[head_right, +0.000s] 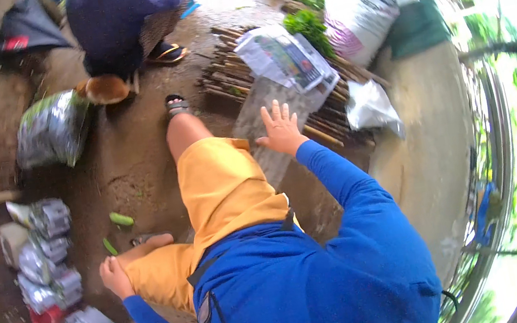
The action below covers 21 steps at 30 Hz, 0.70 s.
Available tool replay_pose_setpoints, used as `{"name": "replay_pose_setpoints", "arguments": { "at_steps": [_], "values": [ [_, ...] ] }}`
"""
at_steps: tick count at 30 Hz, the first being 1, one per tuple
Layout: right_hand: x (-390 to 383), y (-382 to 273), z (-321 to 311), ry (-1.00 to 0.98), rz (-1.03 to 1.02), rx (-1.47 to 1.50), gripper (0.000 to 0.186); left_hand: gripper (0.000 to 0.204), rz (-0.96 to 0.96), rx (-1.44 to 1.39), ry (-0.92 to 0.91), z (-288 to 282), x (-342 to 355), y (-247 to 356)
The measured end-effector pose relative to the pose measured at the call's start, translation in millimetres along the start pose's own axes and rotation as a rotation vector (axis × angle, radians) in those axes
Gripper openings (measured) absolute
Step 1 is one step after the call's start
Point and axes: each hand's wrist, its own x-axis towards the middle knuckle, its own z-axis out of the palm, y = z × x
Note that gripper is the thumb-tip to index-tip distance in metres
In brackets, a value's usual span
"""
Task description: The person packs green leaves into plastic bags by hand, pressing them down and folding the bags to secure them.
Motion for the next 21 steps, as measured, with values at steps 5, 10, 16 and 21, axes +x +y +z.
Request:
{"name": "replay_pose_setpoints", "arguments": {
  "at_steps": [5,10,16,21],
  "values": [
    [-7,13,25,0.058,-0.039,0.042,0.108,0.038,0.093,0.271,-0.153,-21,12,80],
    [0,7,19,0.035,-0.04,0.042,0.106,0.035,0.244,0.339,-0.192,-29,31,151],
    [0,2,13,0.083,-0.073,-0.015,0.106,0.03,0.285,0.295,-0.109,12,51,182],
    [1,-1,6,0.079,-0.076,-0.019,0.109,0.023,0.342,0.22,-0.139,46,73,230]
  ]
}}
